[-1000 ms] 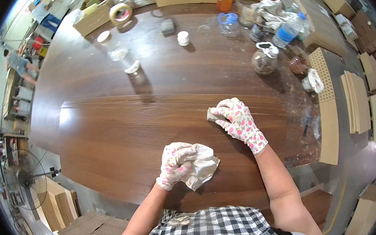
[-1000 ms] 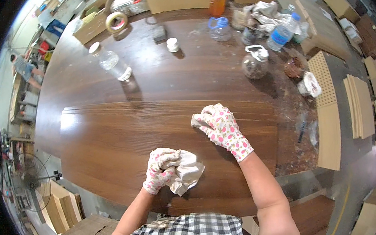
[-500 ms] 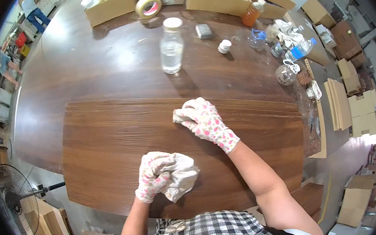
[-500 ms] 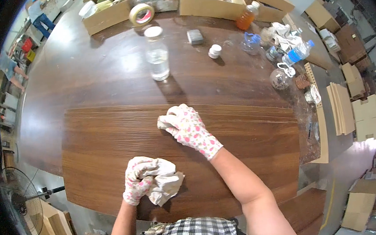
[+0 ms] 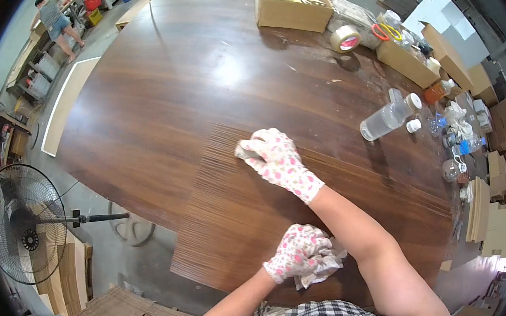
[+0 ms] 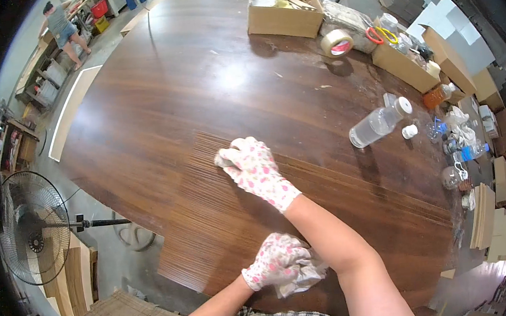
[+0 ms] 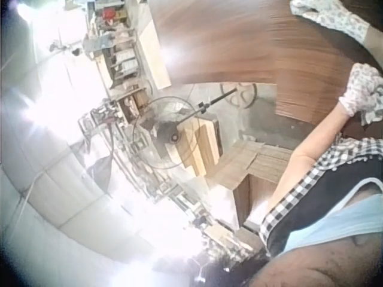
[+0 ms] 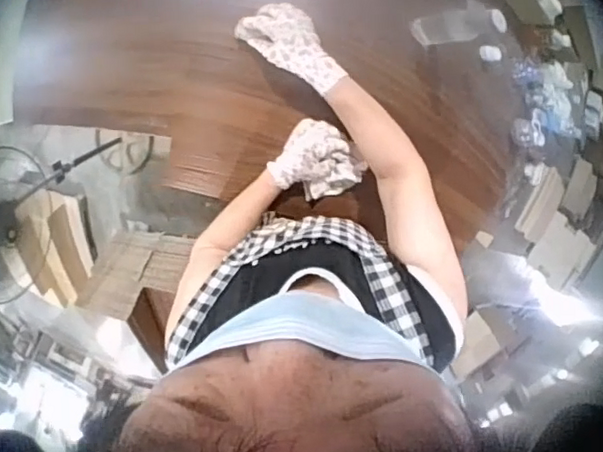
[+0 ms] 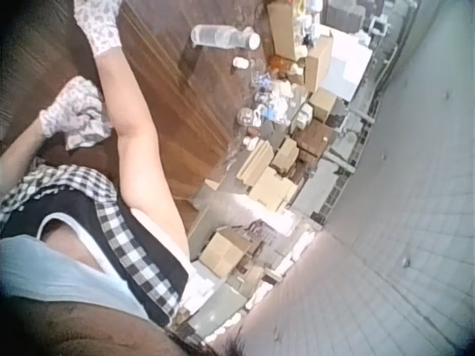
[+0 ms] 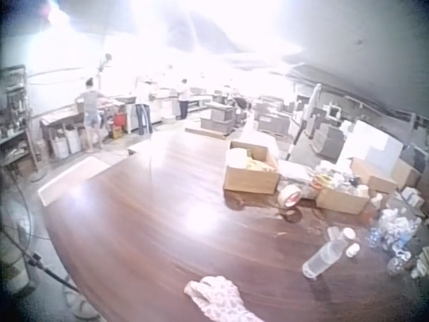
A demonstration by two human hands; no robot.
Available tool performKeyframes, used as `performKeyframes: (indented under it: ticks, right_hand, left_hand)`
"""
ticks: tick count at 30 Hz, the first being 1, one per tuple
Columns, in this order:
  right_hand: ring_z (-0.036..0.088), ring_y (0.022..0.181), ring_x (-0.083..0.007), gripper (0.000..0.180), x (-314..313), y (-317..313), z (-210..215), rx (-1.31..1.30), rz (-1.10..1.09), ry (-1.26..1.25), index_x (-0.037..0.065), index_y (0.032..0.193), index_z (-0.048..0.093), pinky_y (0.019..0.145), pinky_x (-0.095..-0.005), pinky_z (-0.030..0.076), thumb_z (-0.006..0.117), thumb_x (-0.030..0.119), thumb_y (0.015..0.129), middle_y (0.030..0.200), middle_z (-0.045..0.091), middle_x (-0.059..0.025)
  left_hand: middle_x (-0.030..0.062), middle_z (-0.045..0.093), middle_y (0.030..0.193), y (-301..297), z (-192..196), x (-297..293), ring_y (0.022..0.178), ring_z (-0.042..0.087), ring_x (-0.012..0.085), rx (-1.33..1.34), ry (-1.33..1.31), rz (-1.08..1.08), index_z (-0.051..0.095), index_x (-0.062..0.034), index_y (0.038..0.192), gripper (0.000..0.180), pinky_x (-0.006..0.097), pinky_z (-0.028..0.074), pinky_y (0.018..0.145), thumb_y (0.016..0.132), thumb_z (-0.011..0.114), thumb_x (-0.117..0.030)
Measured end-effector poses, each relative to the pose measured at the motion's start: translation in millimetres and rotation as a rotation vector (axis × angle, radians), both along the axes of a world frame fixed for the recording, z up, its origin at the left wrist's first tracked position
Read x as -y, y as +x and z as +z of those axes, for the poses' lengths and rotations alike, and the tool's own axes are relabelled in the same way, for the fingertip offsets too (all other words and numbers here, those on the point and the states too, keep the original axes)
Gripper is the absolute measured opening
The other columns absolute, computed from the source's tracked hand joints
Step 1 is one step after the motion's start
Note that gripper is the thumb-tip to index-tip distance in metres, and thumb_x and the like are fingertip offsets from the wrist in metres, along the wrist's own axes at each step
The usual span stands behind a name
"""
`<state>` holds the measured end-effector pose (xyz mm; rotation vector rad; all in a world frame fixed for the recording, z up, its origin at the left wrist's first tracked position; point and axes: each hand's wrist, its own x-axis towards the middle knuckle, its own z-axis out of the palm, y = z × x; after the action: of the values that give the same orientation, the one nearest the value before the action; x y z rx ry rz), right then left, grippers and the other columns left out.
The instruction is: The person wipes the surface of a large wooden board and a smaller wooden panel with a cloth, and handles a small wooden block on a workbench.
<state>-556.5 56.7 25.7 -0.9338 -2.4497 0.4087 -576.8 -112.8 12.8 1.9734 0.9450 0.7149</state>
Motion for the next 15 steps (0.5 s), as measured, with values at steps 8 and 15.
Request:
performKeyframes:
  ticks: [8,15]
  right_hand:
    - [0.056,0.093,-0.0275,0.019,-23.7,-42.7,3.5,-0.141,0.036,-0.048,0.016,0.096,0.066,0.081,-0.0380,0.048,0.067,0.022,0.078,0.092,0.061,-0.0079]
    - [0.055,0.097,-0.0278,0.035,-17.2,71.5,-7.3,-0.020,-0.099,-0.173,0.014,0.107,0.065,0.085,-0.0378,0.047,0.070,0.017,0.073,0.102,0.060,-0.0082]
  left_hand:
    - [0.0074,0.062,0.088,1.1,-0.4,-6.7,0.085,0.059,0.0286,0.147,0.057,0.063,0.066,-0.0150,0.092,0.027,0.041,0.045,0.075,0.069,0.067,-0.030]
    - [0.0061,0.064,0.086,2.3,7.0,-7.3,0.082,0.061,0.0264,0.113,0.002,0.064,0.067,-0.0123,0.089,0.022,0.038,0.047,0.073,0.068,0.067,-0.019]
